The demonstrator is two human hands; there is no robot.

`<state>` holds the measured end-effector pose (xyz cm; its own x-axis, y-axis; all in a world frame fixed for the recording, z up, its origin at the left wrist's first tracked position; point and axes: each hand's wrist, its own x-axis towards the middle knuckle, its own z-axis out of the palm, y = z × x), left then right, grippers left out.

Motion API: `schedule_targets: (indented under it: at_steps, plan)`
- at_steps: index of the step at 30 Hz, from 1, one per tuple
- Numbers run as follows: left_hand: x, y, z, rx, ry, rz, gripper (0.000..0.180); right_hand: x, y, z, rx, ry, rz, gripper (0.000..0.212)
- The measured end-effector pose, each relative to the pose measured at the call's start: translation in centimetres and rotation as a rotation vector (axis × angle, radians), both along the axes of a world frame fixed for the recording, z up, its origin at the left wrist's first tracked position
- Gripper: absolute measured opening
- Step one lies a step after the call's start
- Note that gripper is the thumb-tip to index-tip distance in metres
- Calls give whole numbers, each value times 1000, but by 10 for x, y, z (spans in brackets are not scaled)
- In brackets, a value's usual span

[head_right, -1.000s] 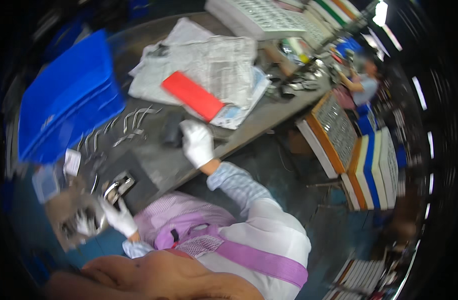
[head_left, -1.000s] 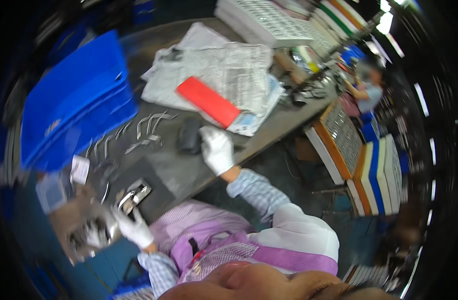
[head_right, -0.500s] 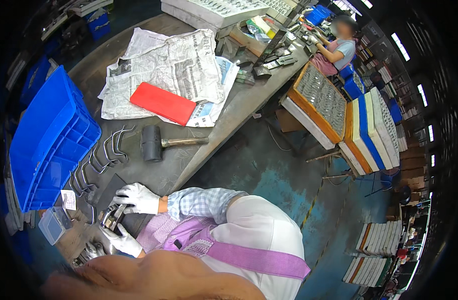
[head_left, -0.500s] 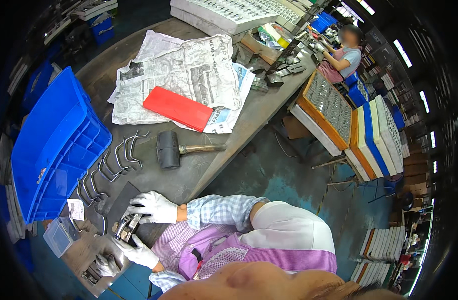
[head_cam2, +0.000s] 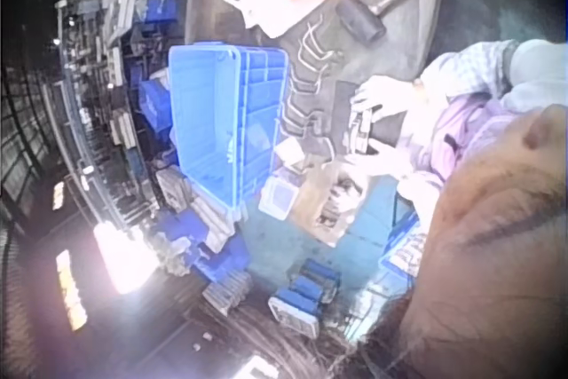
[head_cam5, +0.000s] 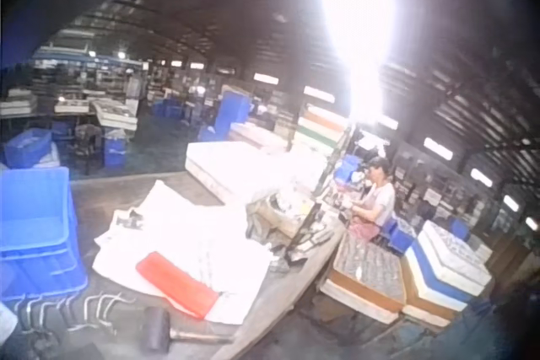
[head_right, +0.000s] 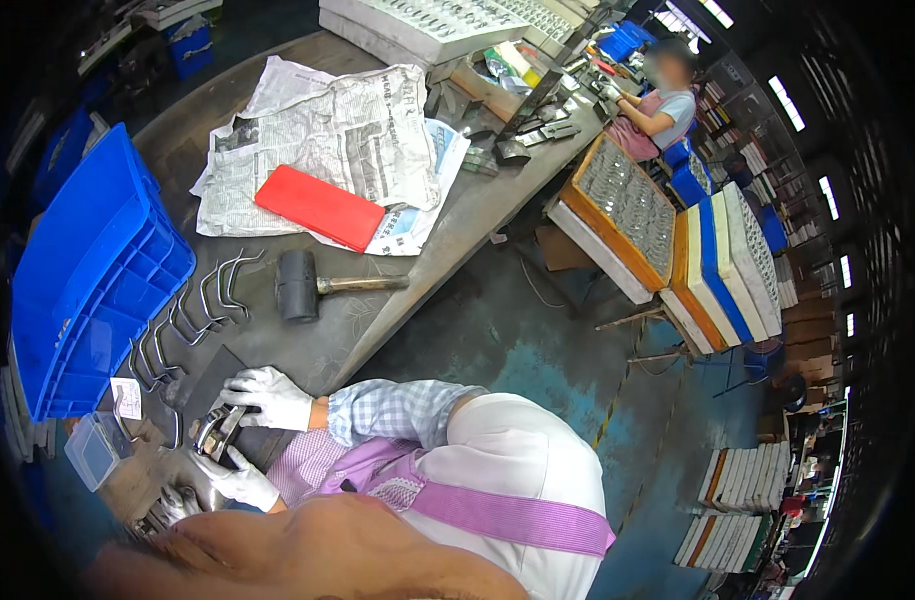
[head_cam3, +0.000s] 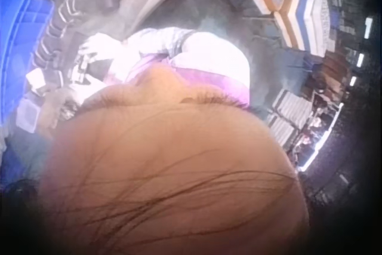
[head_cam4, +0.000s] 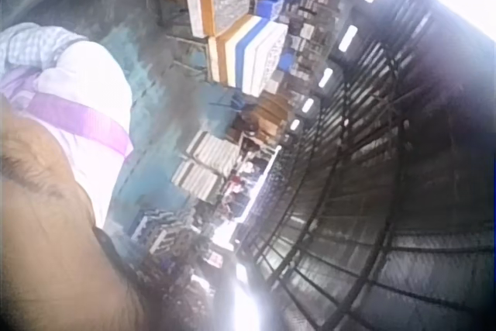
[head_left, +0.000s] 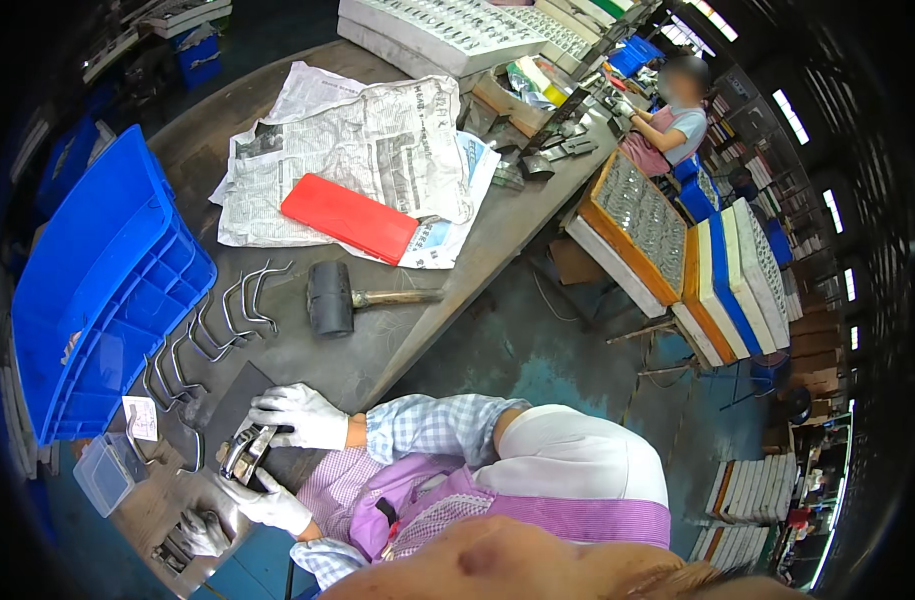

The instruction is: The person assembles metal brackets by securing them with small metal pins using a rubber mallet on a workbench.

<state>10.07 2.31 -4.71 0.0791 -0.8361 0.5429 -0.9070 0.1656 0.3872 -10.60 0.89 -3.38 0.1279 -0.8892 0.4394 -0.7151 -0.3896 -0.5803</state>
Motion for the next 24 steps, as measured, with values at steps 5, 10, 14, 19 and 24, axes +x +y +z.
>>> schedule_targets:
  at_steps: [5, 10, 14, 19, 24]
  plan:
    - [2, 1, -5, -32, -2, -12, 77, -1, -2, 0, 31, -11, 35, 61]
    - [2, 0, -7, -82, -73, 1, 76, -2, 0, 2, -2, 31, 30, 68]
    - [4, 0, -11, -36, -35, 4, 78, 2, 4, 10, 24, 20, 26, 69]
    - [0, 1, -3, -10, 11, -7, 76, 0, 2, 5, -70, 77, 28, 67]
    - [-8, -1, 4, -5, 57, -37, 73, -2, 1, 2, -59, 63, 17, 55]
